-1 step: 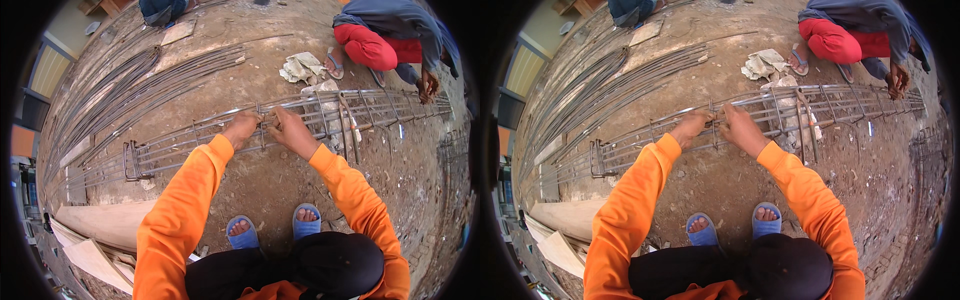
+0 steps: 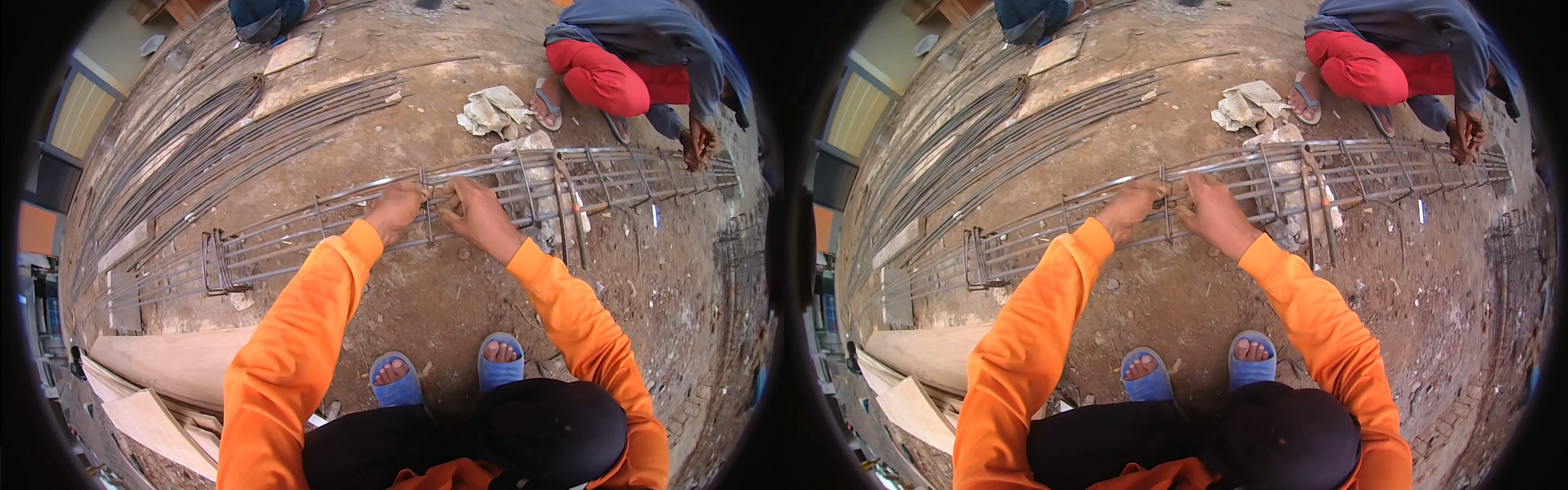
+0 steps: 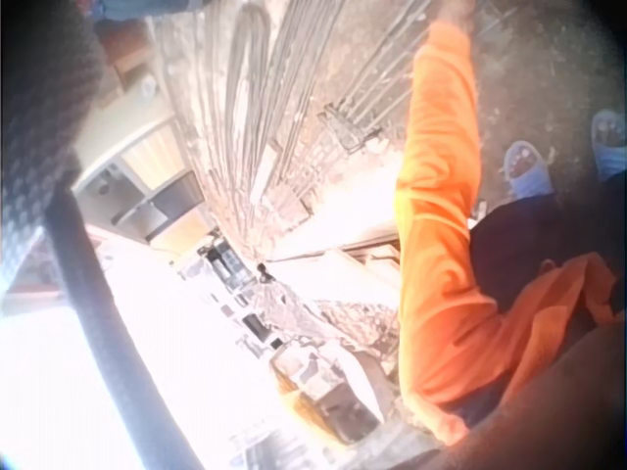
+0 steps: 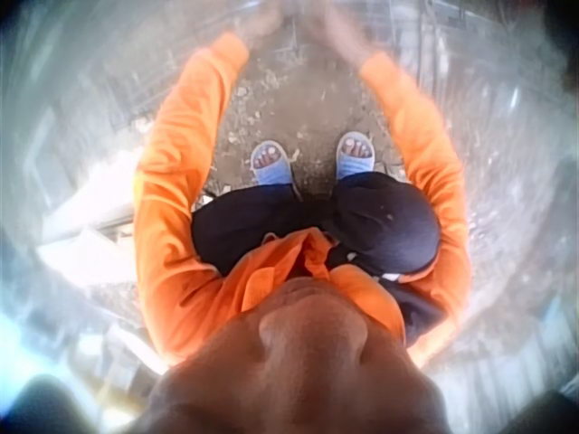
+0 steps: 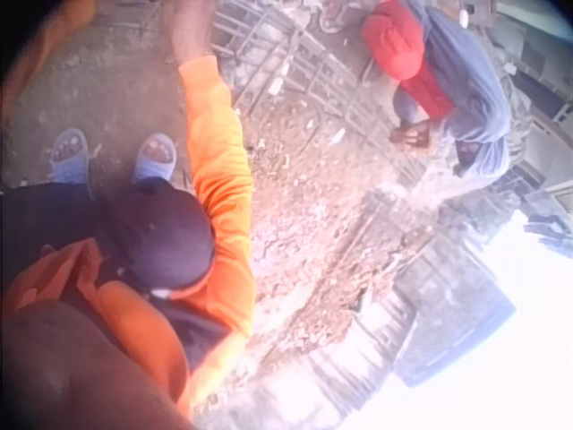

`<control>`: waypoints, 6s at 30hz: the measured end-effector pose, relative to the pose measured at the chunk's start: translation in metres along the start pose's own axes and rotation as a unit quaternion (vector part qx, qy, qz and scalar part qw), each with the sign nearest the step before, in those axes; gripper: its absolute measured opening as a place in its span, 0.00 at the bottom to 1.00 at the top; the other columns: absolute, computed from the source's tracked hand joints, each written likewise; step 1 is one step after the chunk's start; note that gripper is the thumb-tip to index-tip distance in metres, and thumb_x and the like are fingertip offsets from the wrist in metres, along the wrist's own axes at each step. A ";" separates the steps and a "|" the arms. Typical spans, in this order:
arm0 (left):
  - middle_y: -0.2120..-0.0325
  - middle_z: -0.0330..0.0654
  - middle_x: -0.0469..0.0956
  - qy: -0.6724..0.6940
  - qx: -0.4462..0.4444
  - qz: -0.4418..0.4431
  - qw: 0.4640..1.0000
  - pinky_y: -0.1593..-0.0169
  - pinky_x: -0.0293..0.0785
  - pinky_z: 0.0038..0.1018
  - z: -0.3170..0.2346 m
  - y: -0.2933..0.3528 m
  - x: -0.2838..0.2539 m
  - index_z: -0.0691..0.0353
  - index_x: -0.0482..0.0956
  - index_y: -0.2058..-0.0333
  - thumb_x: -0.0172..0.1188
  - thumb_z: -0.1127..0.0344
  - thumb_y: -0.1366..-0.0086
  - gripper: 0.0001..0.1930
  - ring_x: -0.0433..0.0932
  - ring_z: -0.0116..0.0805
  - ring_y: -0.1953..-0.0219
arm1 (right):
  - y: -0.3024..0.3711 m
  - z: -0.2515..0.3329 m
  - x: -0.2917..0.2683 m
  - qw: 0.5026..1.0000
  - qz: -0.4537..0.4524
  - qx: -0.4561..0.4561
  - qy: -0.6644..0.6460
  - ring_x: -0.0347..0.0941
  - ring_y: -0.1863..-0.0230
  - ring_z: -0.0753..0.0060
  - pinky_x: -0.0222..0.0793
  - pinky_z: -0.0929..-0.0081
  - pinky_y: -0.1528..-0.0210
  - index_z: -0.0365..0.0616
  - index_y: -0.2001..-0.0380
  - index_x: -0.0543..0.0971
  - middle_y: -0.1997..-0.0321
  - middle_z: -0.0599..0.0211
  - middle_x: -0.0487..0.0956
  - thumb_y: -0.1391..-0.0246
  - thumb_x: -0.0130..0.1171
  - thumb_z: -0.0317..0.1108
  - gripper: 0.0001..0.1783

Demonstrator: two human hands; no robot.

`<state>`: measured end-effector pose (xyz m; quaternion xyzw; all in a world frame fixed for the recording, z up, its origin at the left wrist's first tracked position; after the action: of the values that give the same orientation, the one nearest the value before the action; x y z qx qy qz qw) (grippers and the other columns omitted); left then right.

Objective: The person ties intersecting steel bars into a rebar cage using wire and pliers. They repeatedly wrap wire around bar intersections and twist it with pliers to secure the joints.

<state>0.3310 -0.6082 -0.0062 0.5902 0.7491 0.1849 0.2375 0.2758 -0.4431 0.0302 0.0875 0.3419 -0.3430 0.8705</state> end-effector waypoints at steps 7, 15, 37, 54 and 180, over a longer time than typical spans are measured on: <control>0.59 0.39 0.80 -0.011 0.006 -0.019 1.000 0.45 0.67 0.33 -0.007 0.006 0.003 0.62 0.84 0.57 0.57 0.62 0.28 0.11 0.72 0.30 0.54 | -0.004 -0.006 -0.002 1.000 0.000 0.000 0.026 0.81 0.72 0.58 0.74 0.65 0.68 0.39 0.58 0.79 0.73 0.55 0.82 0.50 0.62 0.25 0.14; 0.54 0.42 0.80 0.167 -0.010 -0.021 0.986 0.38 0.62 0.39 -0.004 -0.003 0.000 0.61 0.81 0.57 0.52 0.61 0.30 0.13 0.74 0.32 0.49 | -0.027 -0.006 0.005 1.000 0.003 -0.017 -0.022 0.80 0.73 0.59 0.73 0.65 0.68 0.39 0.58 0.78 0.75 0.58 0.81 0.50 0.62 0.24 0.13; 0.51 0.39 0.82 -0.100 0.132 0.109 0.980 0.41 0.68 0.27 -0.009 -0.006 -0.029 0.64 0.82 0.46 0.59 0.61 0.28 0.17 0.75 0.30 0.48 | -0.019 -0.015 0.008 0.997 -0.036 -0.048 -0.050 0.79 0.57 0.51 0.74 0.59 0.51 0.49 0.57 0.87 0.62 0.53 0.82 0.52 0.63 0.23 0.17; 0.53 0.43 0.83 -0.147 0.124 0.171 0.966 0.44 0.72 0.26 -0.019 -0.012 -0.034 0.69 0.80 0.45 0.61 0.66 0.30 0.18 0.78 0.30 0.51 | -0.024 -0.002 -0.006 0.998 0.019 0.038 0.051 0.81 0.65 0.47 0.76 0.55 0.60 0.40 0.60 0.84 0.69 0.51 0.82 0.51 0.67 0.34 0.15; 0.75 0.47 0.83 -0.175 0.197 -0.223 0.939 0.62 0.77 0.37 -0.015 0.010 0.003 0.63 0.80 0.75 0.68 0.60 0.45 0.12 0.82 0.43 0.70 | 0.004 0.006 -0.008 0.987 0.126 0.013 0.100 0.76 0.50 0.47 0.72 0.58 0.48 0.39 0.56 0.86 0.54 0.50 0.78 0.48 0.70 0.55 0.29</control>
<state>0.3296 -0.6029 0.0112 0.4661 0.8293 -0.1300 0.2794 0.2770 -0.4376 0.0396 0.1749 0.4094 -0.2240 0.8670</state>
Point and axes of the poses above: each hand's wrist, its own y-axis away from the middle knuckle, its own x-axis out of the palm, z = x × y, the point moved 3 cm from there along -y, towards the middle knuckle
